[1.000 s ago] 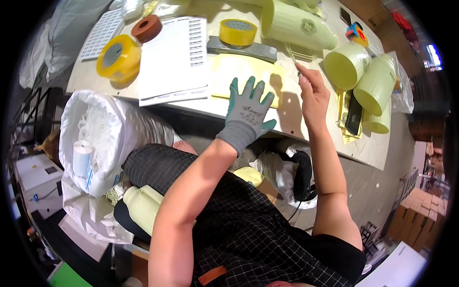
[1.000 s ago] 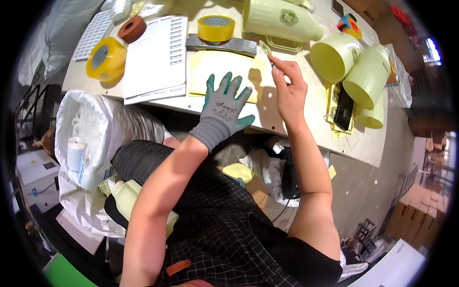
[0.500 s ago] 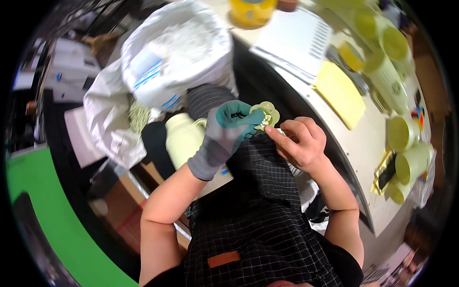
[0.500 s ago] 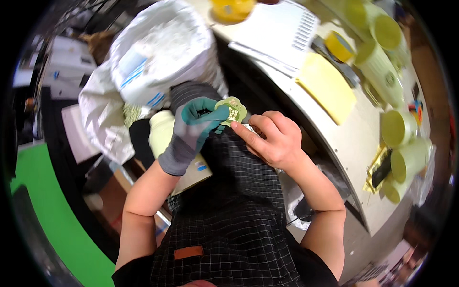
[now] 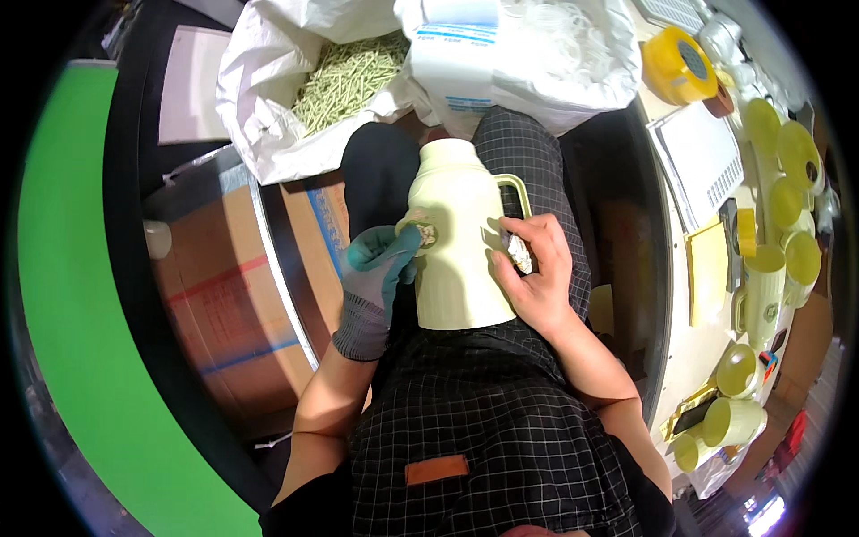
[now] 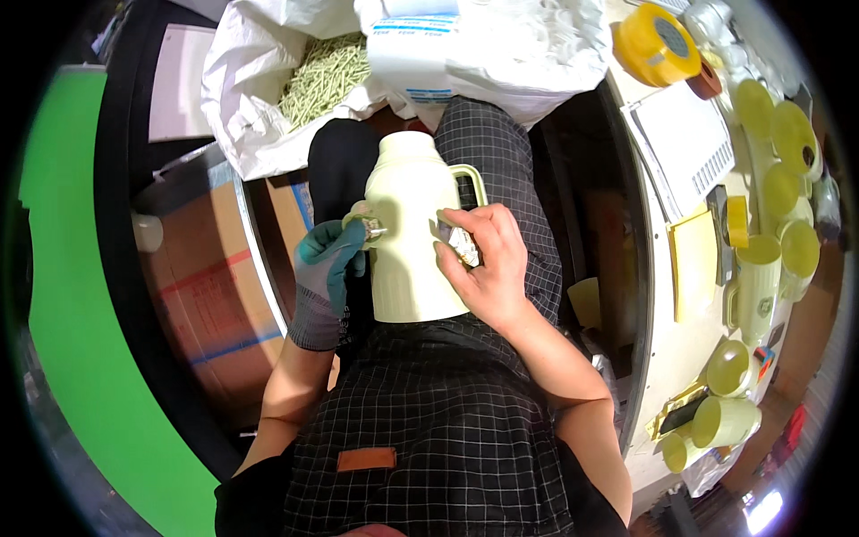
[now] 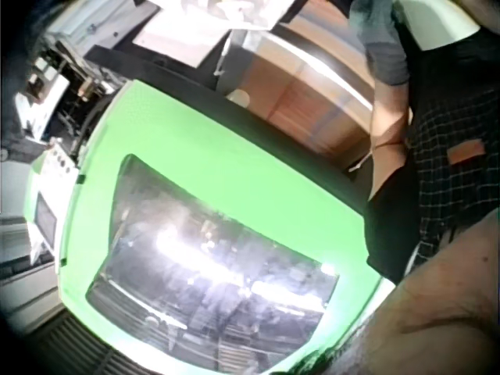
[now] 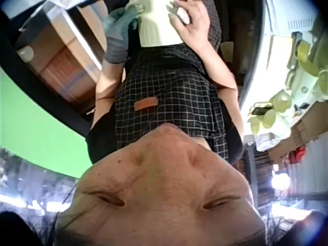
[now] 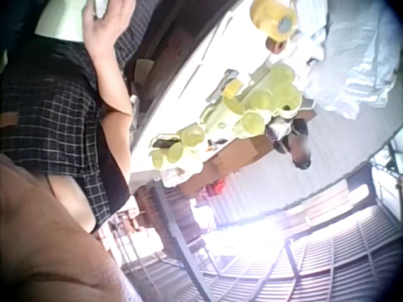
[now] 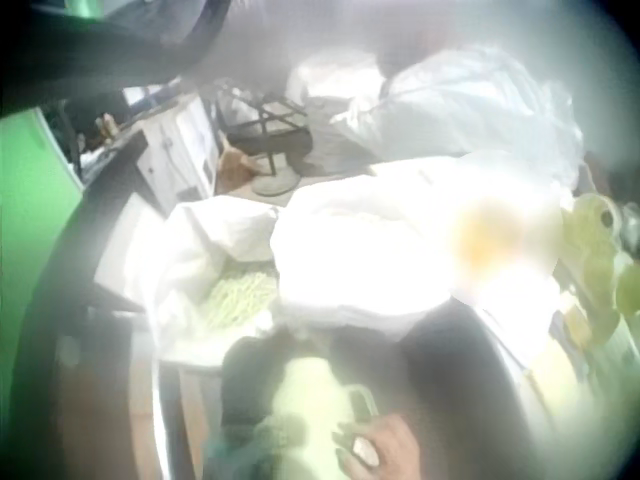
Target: The person applies labels and stickers to thermoses by hand, picking up individual jugs and placing them into a box after completion.
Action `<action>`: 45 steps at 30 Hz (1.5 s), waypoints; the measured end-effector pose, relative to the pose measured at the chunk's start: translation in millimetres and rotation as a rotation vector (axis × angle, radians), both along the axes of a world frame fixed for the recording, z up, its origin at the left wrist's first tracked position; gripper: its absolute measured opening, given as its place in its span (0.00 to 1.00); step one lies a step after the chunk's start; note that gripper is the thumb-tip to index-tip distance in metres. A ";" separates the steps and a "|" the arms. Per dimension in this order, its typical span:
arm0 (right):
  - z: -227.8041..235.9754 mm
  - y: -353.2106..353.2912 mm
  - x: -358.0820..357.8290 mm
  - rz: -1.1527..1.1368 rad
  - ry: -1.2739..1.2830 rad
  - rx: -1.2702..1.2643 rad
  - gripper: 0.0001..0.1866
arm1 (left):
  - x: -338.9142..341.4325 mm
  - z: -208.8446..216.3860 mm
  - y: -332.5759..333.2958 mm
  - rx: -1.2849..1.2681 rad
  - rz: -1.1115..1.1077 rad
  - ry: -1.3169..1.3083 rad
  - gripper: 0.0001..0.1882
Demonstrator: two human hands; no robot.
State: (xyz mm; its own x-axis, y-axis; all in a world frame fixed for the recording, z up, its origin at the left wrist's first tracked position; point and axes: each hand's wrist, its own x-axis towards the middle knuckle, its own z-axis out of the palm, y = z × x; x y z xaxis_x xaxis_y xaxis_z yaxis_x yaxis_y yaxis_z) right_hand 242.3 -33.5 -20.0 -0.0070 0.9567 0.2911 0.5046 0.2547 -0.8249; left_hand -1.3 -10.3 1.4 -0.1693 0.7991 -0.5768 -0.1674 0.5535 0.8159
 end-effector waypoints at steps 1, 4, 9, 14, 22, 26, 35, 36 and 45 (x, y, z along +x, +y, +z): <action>-0.6 0.6 -4.5 -0.008 -0.030 0.043 0.26 | -0.2 -3.4 -3.0 -0.028 -0.011 0.001 0.12; -1.0 0.9 -11.7 -0.013 -0.129 0.146 0.28 | 0.0 -7.3 -4.8 -0.039 -0.063 -0.110 0.13; -0.7 0.5 -15.4 0.024 -0.162 0.190 0.30 | 0.7 -6.3 0.9 -0.079 -0.116 -0.139 0.13; 5.7 6.6 -18.4 0.115 -0.183 0.274 0.34 | 3.1 -9.9 -0.9 -0.081 -0.120 -0.102 0.13; 9.0 0.9 -12.4 0.309 -0.379 0.133 0.36 | -5.3 -23.2 4.6 0.074 -0.464 0.542 0.24; 15.6 -22.1 1.3 0.363 -0.206 0.015 0.51 | -29.0 -34.2 -15.0 -0.055 -0.420 0.588 0.21; 23.4 -18.3 50.7 0.198 -0.218 0.365 0.24 | -41.8 -70.5 -30.9 0.161 -0.362 0.263 0.09; 28.2 -15.0 73.2 0.147 -0.226 0.358 0.25 | -45.1 -72.1 -30.1 0.023 -0.322 0.309 0.09; 126.7 161.1 340.0 -0.735 -0.716 0.785 0.24 | -35.8 -70.8 -36.0 0.290 -0.521 0.680 0.05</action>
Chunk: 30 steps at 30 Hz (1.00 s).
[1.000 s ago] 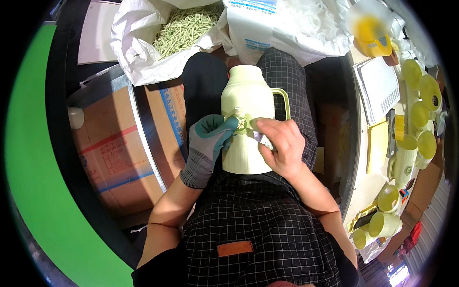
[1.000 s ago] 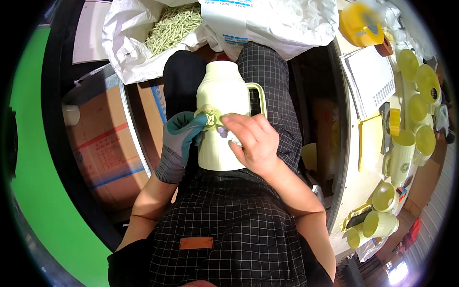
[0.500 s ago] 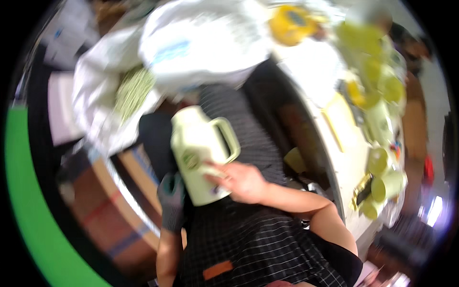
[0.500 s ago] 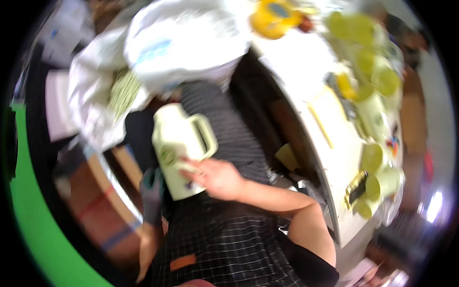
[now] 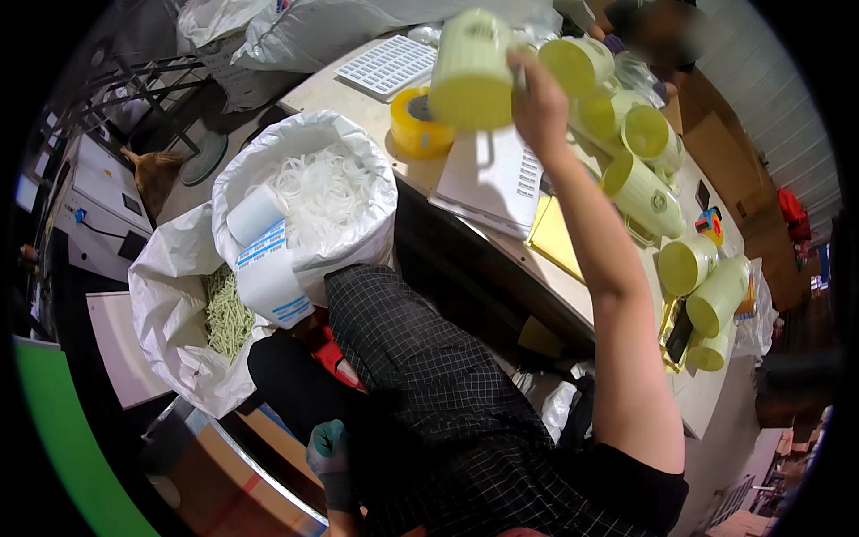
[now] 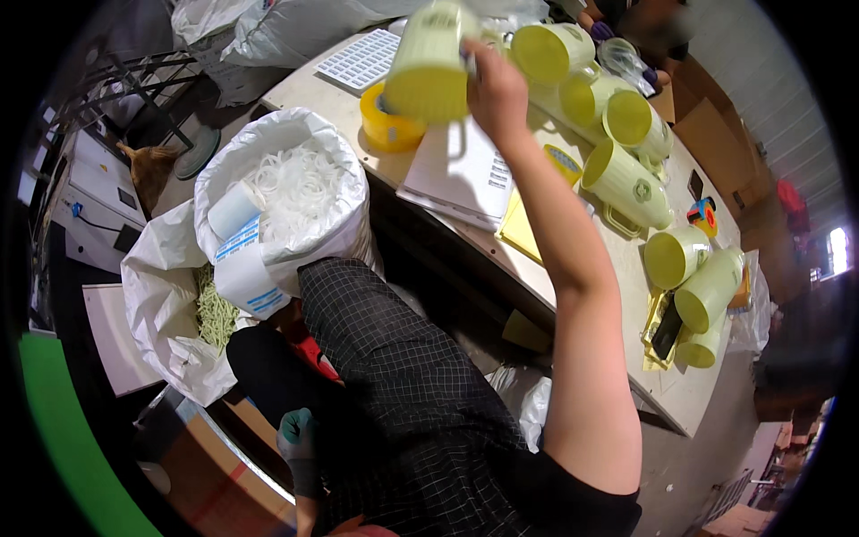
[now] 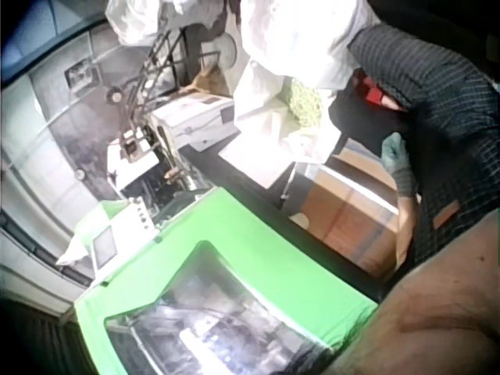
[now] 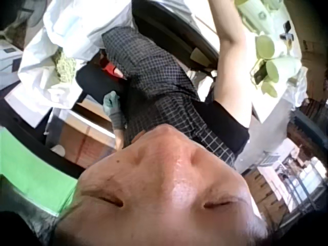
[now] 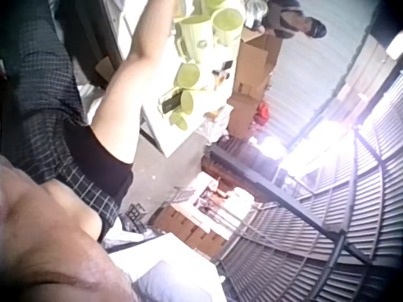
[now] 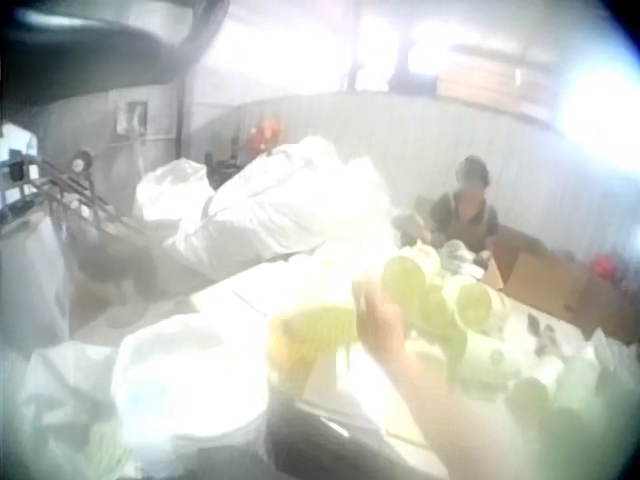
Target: The person applies labels and stickers to thermoses by hand, picking up individual jugs and placing them into a box after completion.
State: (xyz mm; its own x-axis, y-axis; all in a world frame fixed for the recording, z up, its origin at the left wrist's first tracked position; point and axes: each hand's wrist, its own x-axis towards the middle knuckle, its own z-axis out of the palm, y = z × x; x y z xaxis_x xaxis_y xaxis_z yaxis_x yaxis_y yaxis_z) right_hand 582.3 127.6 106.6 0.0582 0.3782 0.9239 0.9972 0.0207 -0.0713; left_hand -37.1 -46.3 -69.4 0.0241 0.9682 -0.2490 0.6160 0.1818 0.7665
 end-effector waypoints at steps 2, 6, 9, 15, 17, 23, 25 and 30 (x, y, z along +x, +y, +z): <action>15.0 26.3 43.1 -0.224 0.179 -0.057 0.27 | 3.9 4.6 4.3 -0.139 0.100 -0.101 0.04; -8.6 -18.2 59.7 -0.231 0.277 -0.270 0.22 | 11.2 5.4 3.5 -0.074 0.144 -0.138 0.04; -75.0 -120.6 10.0 -0.271 0.372 -0.439 0.20 | 15.6 1.9 -5.3 0.119 0.065 -0.091 0.04; -147.7 -270.2 -40.8 -0.537 0.242 -0.672 0.24 | 10.8 10.2 4.0 -0.018 0.053 -0.066 0.07; -152.0 -282.9 -37.6 -0.506 0.248 -0.658 0.23 | 8.3 11.6 10.0 -0.139 0.091 -0.145 0.08; -145.3 -284.9 -28.4 -0.467 0.359 -0.744 0.19 | 9.2 -4.4 -0.4 -0.045 0.118 -0.183 0.10; -144.0 -286.9 -26.8 -0.496 0.464 -0.766 0.18 | 9.6 -11.6 -5.3 0.065 0.073 -0.137 0.09; -149.9 -292.3 -19.0 -0.387 0.540 -0.680 0.16 | 5.0 -14.7 -3.5 0.084 0.048 -0.089 0.08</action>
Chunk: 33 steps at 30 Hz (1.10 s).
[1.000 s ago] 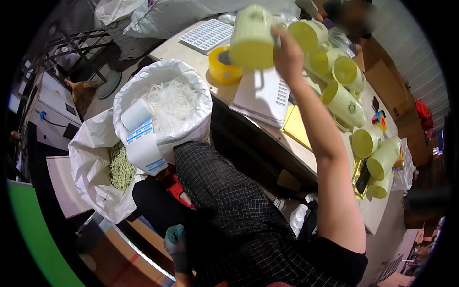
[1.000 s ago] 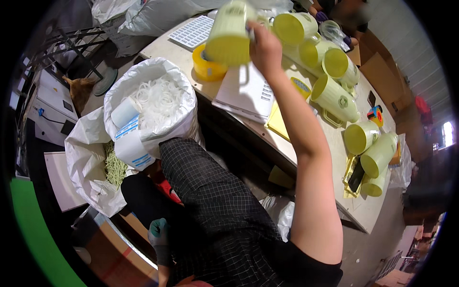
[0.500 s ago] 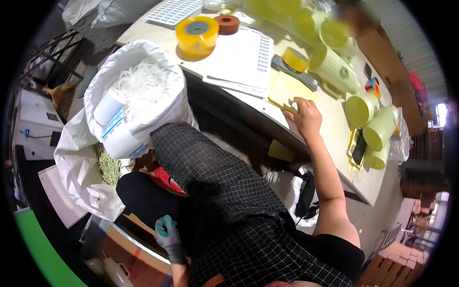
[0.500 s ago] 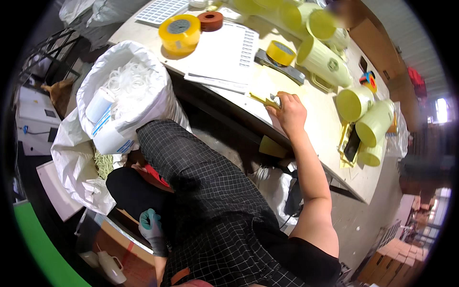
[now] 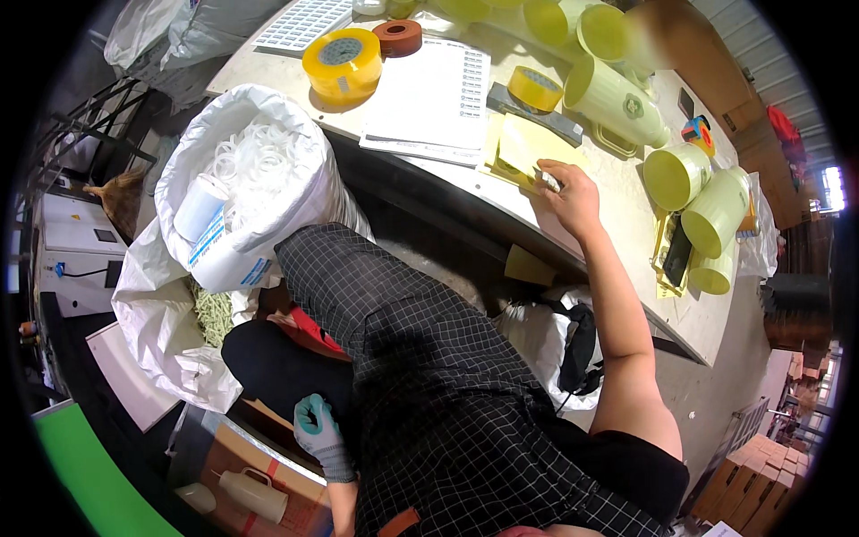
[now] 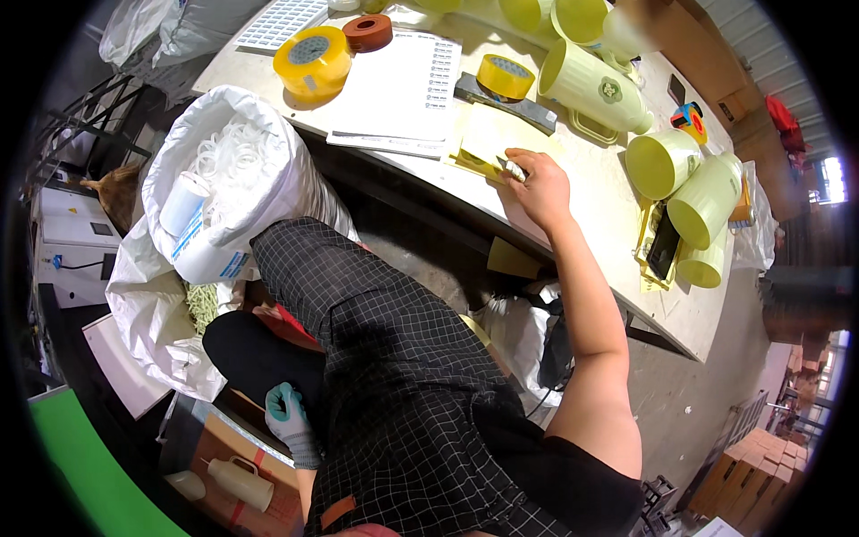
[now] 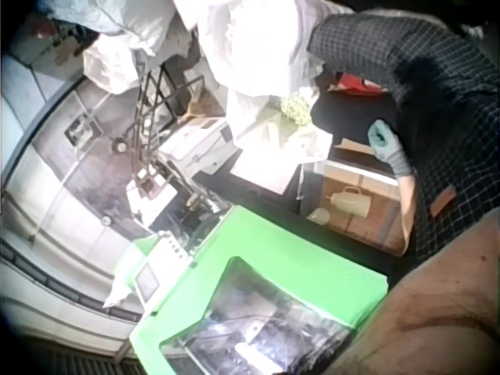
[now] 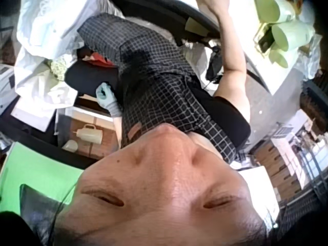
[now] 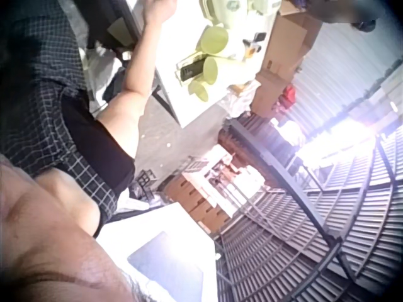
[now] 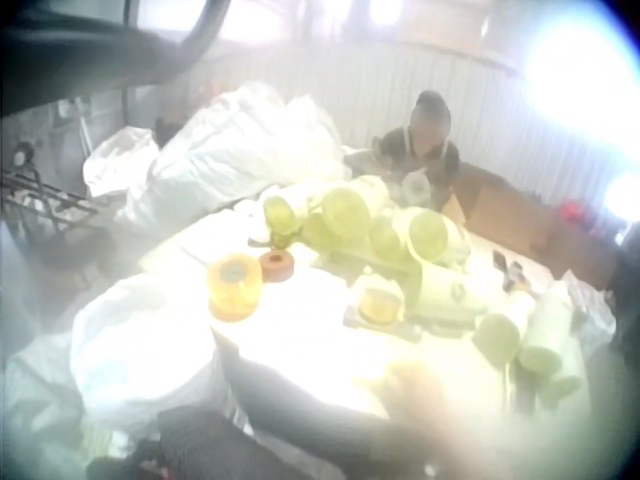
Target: The person applies labels and stickers to thermoses by hand, picking up individual jugs and placing them into a box after completion.
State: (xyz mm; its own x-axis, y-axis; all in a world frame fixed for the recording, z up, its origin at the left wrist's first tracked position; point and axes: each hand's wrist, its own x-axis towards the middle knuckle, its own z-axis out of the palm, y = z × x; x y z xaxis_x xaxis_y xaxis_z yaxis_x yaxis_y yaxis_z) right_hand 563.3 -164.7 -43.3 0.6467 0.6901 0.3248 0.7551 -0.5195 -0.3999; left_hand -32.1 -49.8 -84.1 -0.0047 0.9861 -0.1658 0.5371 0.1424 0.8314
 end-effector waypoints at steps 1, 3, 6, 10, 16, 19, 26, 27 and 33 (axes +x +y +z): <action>-1.4 0.2 1.8 -0.004 0.028 0.035 0.15 | -0.6 1.5 1.5 -0.034 0.000 -0.003 0.08; -1.1 2.3 3.2 -0.078 0.066 0.022 0.15 | -0.2 4.6 3.3 -0.039 -0.014 -0.014 0.08; 10.7 8.8 -7.9 -0.122 0.052 0.075 0.15 | 2.9 7.6 2.4 0.001 -0.023 -0.020 0.09; 31.8 18.1 -60.7 0.200 -0.196 0.286 0.18 | 3.2 6.1 -0.6 -0.025 0.005 -0.012 0.09; -61.6 13.0 -155.0 0.422 0.892 0.079 0.07 | -4.4 1.5 2.2 -0.015 -0.020 0.034 0.08; -168.7 7.7 -134.3 -0.078 1.127 0.196 0.08 | -7.0 3.6 0.6 -0.026 -0.017 0.017 0.08; -303.3 -7.6 -18.1 -0.798 1.376 0.882 0.24 | -5.5 11.3 -4.9 -0.025 -0.027 -0.016 0.07; -302.2 -9.7 -10.6 -0.854 1.400 0.918 0.24 | -6.0 12.6 -5.3 -0.045 0.007 0.011 0.07; -249.5 -15.9 -34.8 -0.853 1.504 0.709 0.25 | 4.0 3.9 -2.0 0.075 -0.012 0.121 0.05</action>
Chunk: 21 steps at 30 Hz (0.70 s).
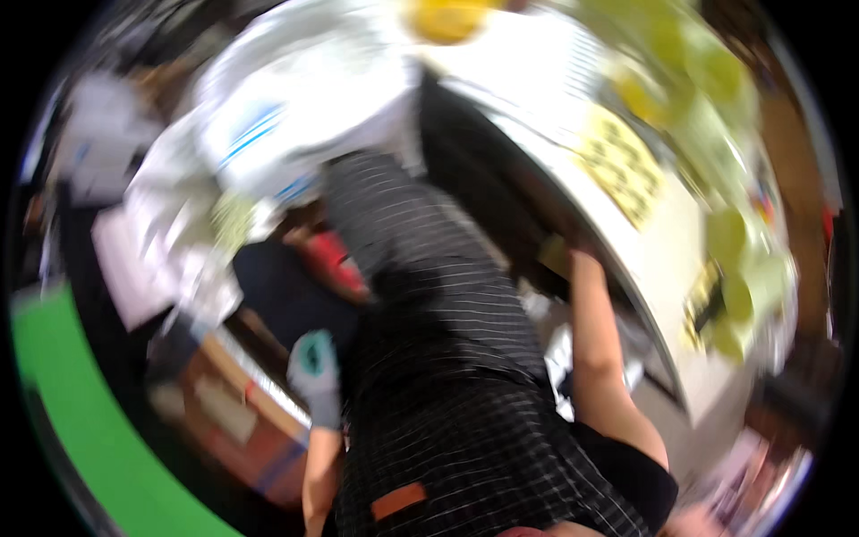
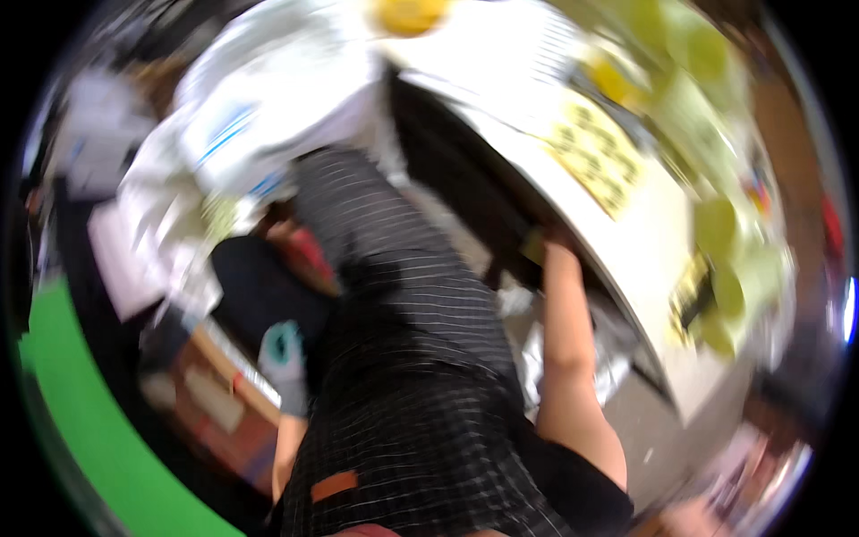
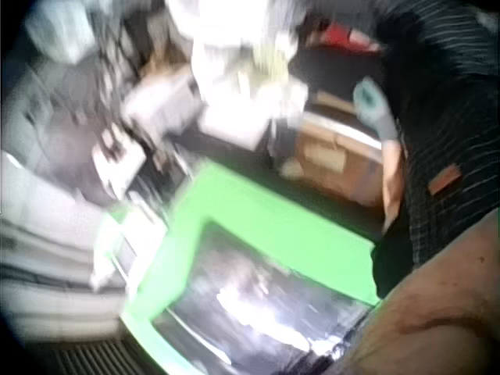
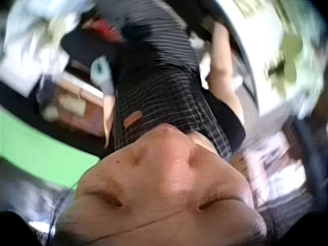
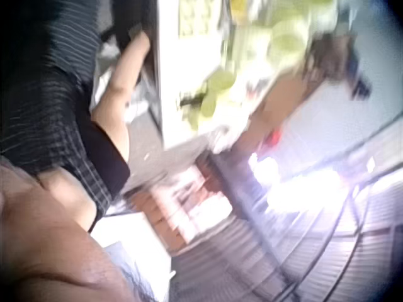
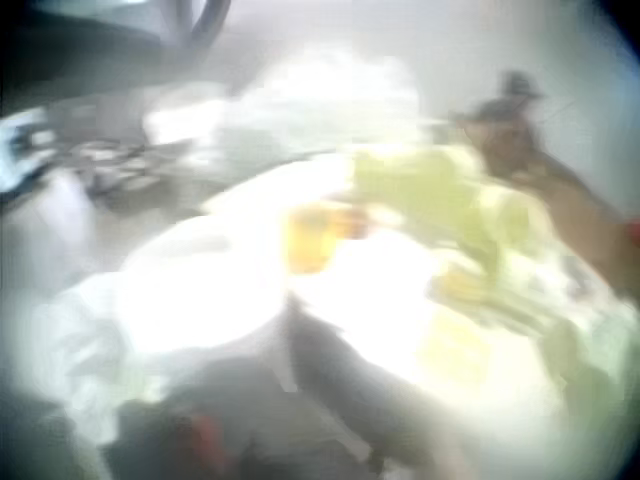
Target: The person applies labels and stickers to thermoses by hand, picking up individual jugs and placing them into a box after completion.
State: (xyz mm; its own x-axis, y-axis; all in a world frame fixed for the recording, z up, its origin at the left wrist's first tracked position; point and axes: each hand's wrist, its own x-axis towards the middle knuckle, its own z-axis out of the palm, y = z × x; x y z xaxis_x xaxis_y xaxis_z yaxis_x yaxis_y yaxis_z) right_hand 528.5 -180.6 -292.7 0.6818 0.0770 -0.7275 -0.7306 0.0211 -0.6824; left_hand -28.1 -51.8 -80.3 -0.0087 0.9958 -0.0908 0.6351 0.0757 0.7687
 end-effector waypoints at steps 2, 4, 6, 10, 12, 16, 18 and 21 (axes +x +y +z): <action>23.5 8.9 -39.8 0.272 0.073 -0.102 0.26 | 0.3 4.6 -6.5 0.064 -0.062 0.191 0.07; 52.2 17.3 -75.5 0.767 -0.145 -0.201 0.23 | 2.8 11.6 -11.3 0.271 -0.111 0.125 0.09; 72.5 43.5 -112.7 1.047 -0.753 -0.067 0.19 | -1.0 20.2 -11.2 0.175 -0.024 0.091 0.10; 159.0 70.0 -70.2 0.896 -1.599 -0.357 0.18 | -43.8 23.8 4.6 0.167 0.089 0.010 0.14; 196.0 79.4 -7.8 0.699 -1.617 -0.555 0.25 | -85.3 4.8 17.2 0.132 0.214 0.151 0.19; 229.3 70.1 103.7 0.674 -1.683 -1.067 0.36 | -206.3 -86.2 26.9 0.255 0.651 0.306 0.35; 235.2 67.3 131.1 0.743 -1.698 -1.323 0.37 | -288.1 -137.8 17.9 0.195 1.015 0.426 0.43; 233.5 76.8 116.0 0.754 -1.877 -1.909 0.36 | -408.9 -192.2 -22.4 -0.034 1.582 0.258 0.49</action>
State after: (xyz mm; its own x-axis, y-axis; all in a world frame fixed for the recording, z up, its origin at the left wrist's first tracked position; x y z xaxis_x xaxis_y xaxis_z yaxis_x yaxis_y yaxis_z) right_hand 644.5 -103.8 -59.2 0.4805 0.7541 0.4478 0.4427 -0.6493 0.6184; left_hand -437.0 -74.2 -272.5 -0.9980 -0.0307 0.0557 0.0123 0.7660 0.6428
